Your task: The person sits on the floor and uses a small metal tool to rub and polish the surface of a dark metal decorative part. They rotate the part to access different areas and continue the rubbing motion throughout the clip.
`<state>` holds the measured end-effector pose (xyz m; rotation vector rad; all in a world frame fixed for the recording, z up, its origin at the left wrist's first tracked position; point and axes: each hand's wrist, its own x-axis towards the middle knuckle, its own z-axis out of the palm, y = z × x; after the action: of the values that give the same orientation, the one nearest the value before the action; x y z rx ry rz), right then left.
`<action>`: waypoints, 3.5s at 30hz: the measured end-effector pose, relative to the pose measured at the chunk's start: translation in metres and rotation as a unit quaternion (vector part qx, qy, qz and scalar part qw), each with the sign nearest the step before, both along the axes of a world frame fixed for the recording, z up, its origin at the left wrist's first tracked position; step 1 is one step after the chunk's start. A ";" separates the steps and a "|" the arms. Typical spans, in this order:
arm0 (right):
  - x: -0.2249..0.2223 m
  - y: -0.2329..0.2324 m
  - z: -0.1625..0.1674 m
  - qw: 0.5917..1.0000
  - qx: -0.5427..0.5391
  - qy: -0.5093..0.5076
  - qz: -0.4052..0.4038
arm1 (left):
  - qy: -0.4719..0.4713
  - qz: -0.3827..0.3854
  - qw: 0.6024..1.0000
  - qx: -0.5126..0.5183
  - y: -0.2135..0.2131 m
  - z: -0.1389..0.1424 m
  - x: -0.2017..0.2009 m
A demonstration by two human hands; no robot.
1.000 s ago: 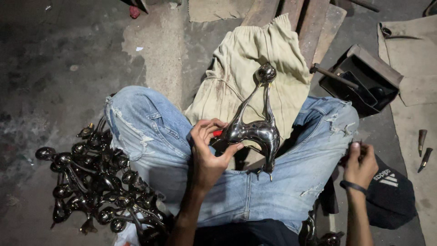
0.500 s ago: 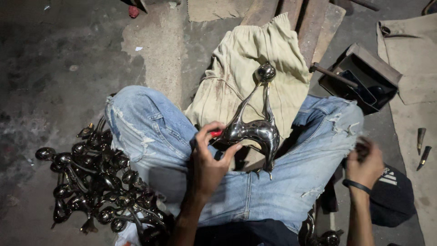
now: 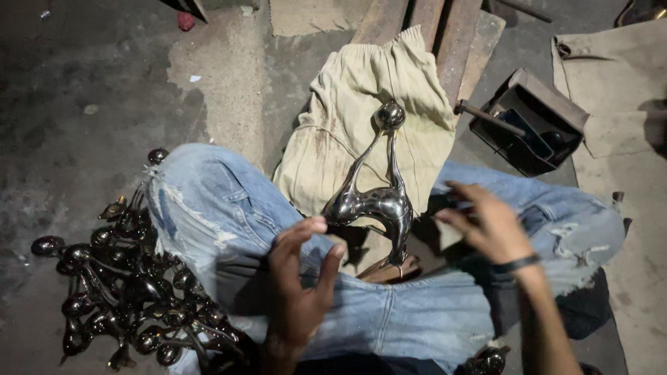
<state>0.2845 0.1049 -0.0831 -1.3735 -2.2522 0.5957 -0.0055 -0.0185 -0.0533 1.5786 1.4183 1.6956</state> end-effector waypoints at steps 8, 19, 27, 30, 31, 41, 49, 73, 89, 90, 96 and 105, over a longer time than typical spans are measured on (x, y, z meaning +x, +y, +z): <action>-0.013 -0.003 -0.041 0.959 -0.272 0.020 -0.072 | 0.021 -0.018 1.000 0.010 -0.001 0.000 -0.003; -0.045 -0.001 0.030 0.990 -0.134 0.033 0.002 | 0.227 0.032 0.973 0.000 0.028 0.027 0.014; -0.058 0.002 0.034 0.997 -0.076 0.002 0.008 | 0.278 0.058 0.954 -0.097 0.094 0.019 0.010; -0.056 0.006 0.039 0.992 -0.114 -0.042 0.021 | 0.287 0.051 0.946 -0.140 0.106 0.010 0.013; -0.056 0.007 0.040 0.993 -0.100 -0.052 0.030 | 0.286 0.045 0.946 -0.143 0.107 0.007 0.014; -0.057 0.023 0.061 0.994 -0.062 -0.090 0.001 | 0.161 0.017 0.983 -0.087 0.108 0.002 0.018; -0.056 0.074 0.083 0.990 0.069 0.058 -0.107 | 0.143 -0.004 0.988 -0.055 0.105 0.012 0.019; -0.026 0.021 0.011 0.997 0.032 -0.009 0.065 | 0.139 0.024 0.985 -0.104 0.112 0.009 0.021; 0.002 -0.017 0.020 0.989 -0.126 0.055 0.061 | -0.009 -0.015 0.983 -0.181 0.120 0.030 0.014; 0.005 -0.015 0.021 0.990 -0.132 0.039 0.022 | -0.024 -0.021 0.978 -0.205 0.122 0.029 0.014; 0.018 -0.009 0.040 0.944 -0.129 0.289 -0.093 | 0.099 0.020 0.966 -0.240 0.128 0.019 0.029; -0.003 0.049 0.078 0.923 -0.141 -0.355 -0.051 | 0.261 0.093 0.959 -0.058 0.120 0.011 0.037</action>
<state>0.2818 0.1539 -0.0046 -2.1074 -2.6816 0.4373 0.0318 0.1012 -0.0426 1.9683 1.9321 1.3041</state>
